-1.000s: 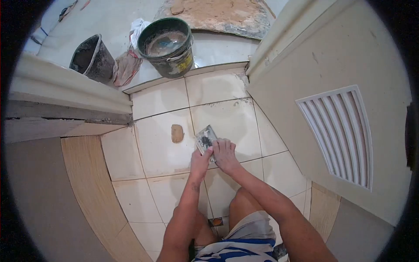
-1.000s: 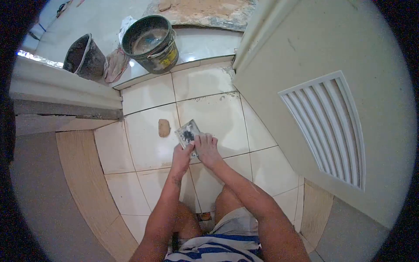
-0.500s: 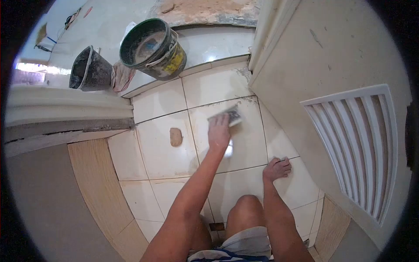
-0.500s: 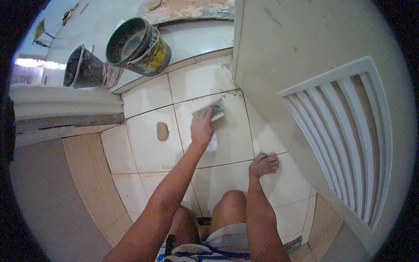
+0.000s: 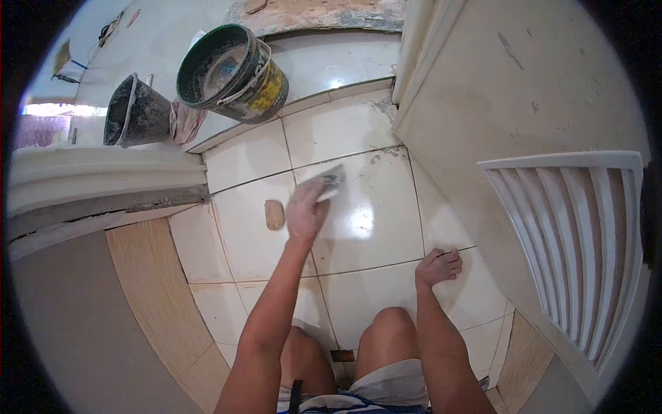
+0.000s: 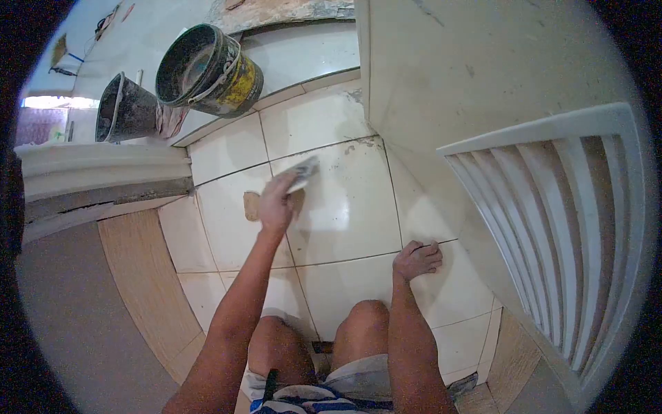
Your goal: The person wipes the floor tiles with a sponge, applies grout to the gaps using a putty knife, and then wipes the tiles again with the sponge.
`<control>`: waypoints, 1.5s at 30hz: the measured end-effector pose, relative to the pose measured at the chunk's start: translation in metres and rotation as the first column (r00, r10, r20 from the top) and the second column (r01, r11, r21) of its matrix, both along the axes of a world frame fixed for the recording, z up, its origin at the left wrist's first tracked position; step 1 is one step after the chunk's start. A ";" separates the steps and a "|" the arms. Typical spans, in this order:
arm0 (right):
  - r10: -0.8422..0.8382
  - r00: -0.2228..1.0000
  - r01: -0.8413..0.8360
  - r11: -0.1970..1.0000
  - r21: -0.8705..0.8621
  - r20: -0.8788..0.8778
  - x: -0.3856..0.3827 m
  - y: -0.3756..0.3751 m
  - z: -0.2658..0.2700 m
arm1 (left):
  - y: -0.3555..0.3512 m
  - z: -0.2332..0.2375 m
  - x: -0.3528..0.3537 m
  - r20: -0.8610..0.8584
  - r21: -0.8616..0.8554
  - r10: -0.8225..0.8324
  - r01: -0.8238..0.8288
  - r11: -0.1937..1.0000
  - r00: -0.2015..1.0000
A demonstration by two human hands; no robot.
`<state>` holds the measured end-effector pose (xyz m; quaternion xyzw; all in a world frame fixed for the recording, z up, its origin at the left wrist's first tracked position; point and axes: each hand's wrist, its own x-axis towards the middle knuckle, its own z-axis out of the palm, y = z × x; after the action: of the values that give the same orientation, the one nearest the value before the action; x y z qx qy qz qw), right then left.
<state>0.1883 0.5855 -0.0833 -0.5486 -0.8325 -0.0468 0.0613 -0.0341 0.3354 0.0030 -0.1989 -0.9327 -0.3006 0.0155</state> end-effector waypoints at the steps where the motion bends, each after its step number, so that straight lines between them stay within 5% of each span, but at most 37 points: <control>1: -0.008 1.000 0.007 1.000 -0.029 -0.013 0.000 0.000 0.001 | -0.010 0.003 -0.005 -0.034 0.027 0.063 -0.062 0.998 0.997; 8: -0.014 1.000 0.013 1.000 -0.029 -0.020 -0.002 0.001 0.004 | -0.030 0.006 -0.038 -0.031 -0.185 -0.042 0.035 0.982 0.999; 12: 0.024 0.999 -0.026 0.999 -0.036 -0.033 -0.002 0.000 0.006 | -0.025 0.012 -0.053 0.146 -0.245 -0.101 0.135 0.960 0.984; 19: -0.013 0.999 0.010 0.996 -0.086 -0.036 -0.002 0.000 0.006 | -0.022 0.009 -0.058 0.084 -0.243 -0.141 0.157 0.957 0.986; 25: 0.019 0.997 -0.021 0.999 -0.038 -0.074 -0.003 0.000 0.006 | -0.015 0.010 -0.061 0.197 -0.262 -0.058 0.110 0.959 0.979; 28: 0.014 0.999 -0.015 0.999 -0.044 -0.036 -0.001 0.001 0.001 | 0.003 0.005 -0.043 0.188 -0.199 -0.253 0.289 0.937 0.949; 31: -0.016 1.000 0.015 0.997 -0.078 -0.003 -0.002 0.001 0.005 | 0.014 0.023 -0.020 0.222 -0.084 -0.239 0.263 0.961 0.945; 33: -0.006 1.000 0.006 0.998 -0.063 -0.008 -0.005 0.000 0.008 | 0.004 0.018 -0.012 -0.004 0.053 0.044 -0.044 0.998 0.999; 34: 0.000 1.000 0.000 0.999 -0.047 -0.006 -0.004 -0.001 0.009 | 0.000 0.018 -0.010 -0.006 0.050 0.036 -0.036 0.998 0.999; 37: 0.010 1.000 -0.010 0.998 -0.059 0.005 -0.004 -0.001 0.011 | 0.002 0.012 -0.005 0.217 -0.227 0.448 -0.402 0.887 0.867; 42: -0.012 1.000 0.012 0.999 -0.033 -0.020 -0.008 0.000 0.003 | 0.074 -0.019 0.013 0.047 -0.020 -0.050 0.051 0.998 0.998; 45: 0.013 0.999 -0.014 1.000 -0.020 -0.034 -0.002 0.002 0.002 | 0.072 -0.003 -0.002 0.078 0.085 0.092 -0.099 0.991 0.993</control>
<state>0.1867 0.5870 -0.0813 -0.5441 -0.8356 -0.0289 0.0702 -0.0360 0.4077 0.0002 -0.1417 -0.9268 -0.3477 0.0040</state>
